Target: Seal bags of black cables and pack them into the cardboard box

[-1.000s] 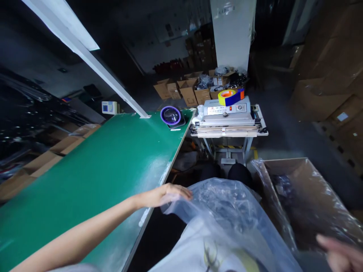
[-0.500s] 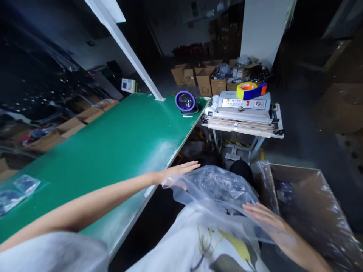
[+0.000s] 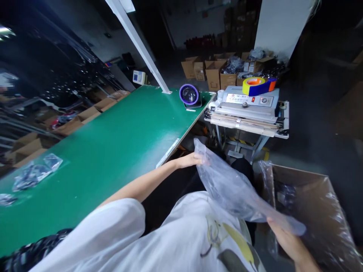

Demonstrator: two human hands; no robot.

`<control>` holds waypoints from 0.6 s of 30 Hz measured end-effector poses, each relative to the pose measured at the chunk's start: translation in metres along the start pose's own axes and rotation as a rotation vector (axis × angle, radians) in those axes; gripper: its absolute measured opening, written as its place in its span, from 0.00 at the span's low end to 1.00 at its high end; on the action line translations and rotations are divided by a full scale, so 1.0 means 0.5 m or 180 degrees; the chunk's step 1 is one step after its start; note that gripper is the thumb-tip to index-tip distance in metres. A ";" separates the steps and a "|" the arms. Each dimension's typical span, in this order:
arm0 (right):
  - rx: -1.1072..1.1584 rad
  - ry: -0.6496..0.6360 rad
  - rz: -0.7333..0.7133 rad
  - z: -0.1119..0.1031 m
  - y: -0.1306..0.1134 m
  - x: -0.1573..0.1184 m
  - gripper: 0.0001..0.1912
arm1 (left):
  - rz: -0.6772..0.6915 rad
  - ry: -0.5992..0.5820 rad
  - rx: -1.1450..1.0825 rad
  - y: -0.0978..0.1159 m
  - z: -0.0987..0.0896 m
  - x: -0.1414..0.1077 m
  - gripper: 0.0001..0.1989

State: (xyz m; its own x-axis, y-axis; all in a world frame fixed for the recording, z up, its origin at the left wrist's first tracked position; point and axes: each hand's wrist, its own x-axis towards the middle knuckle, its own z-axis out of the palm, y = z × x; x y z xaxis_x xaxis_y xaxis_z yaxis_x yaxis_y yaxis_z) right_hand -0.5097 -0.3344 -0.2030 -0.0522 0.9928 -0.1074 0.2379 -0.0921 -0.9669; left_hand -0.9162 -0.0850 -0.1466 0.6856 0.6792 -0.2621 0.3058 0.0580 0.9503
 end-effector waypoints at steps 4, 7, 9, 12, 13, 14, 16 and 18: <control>0.0658 0.0033 0.0055 0.008 0.022 0.009 0.26 | 0.0077 0.0474 -0.0290 -0.010 0.005 -0.001 0.39; 0.0991 0.0281 0.0191 0.017 0.022 0.026 0.26 | 0.0132 0.0459 -0.0392 -0.010 0.015 -0.003 0.41; 0.1134 0.0376 0.0246 0.020 0.022 0.034 0.27 | 0.0082 0.0293 -0.0412 -0.010 0.021 -0.004 0.37; 0.1271 0.0493 0.0313 0.023 0.029 0.044 0.28 | 0.0059 0.0298 -0.0516 -0.021 0.034 0.001 0.31; 0.1324 0.0589 0.0351 0.026 0.031 0.049 0.28 | 0.0096 0.0404 -0.0585 -0.027 0.039 0.005 0.32; 0.1397 0.0743 0.0394 0.030 0.031 0.055 0.28 | 0.0146 0.0541 -0.0665 -0.033 0.044 0.011 0.33; 0.1593 0.1194 0.0444 0.038 0.017 0.076 0.28 | 0.0248 0.0840 -0.0837 -0.044 0.052 0.030 0.34; 0.1761 0.1663 0.0368 0.043 -0.016 0.111 0.28 | 0.0330 0.1107 -0.0997 -0.047 0.051 0.056 0.34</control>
State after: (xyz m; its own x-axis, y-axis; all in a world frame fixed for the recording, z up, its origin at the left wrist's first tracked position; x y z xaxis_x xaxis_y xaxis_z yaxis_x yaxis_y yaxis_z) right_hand -0.5355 -0.2801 -0.2061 0.4412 0.8689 -0.2247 -0.3129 -0.0857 -0.9459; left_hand -0.8873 -0.0858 -0.1807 0.4240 0.8944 -0.1423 -0.0030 0.1585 0.9874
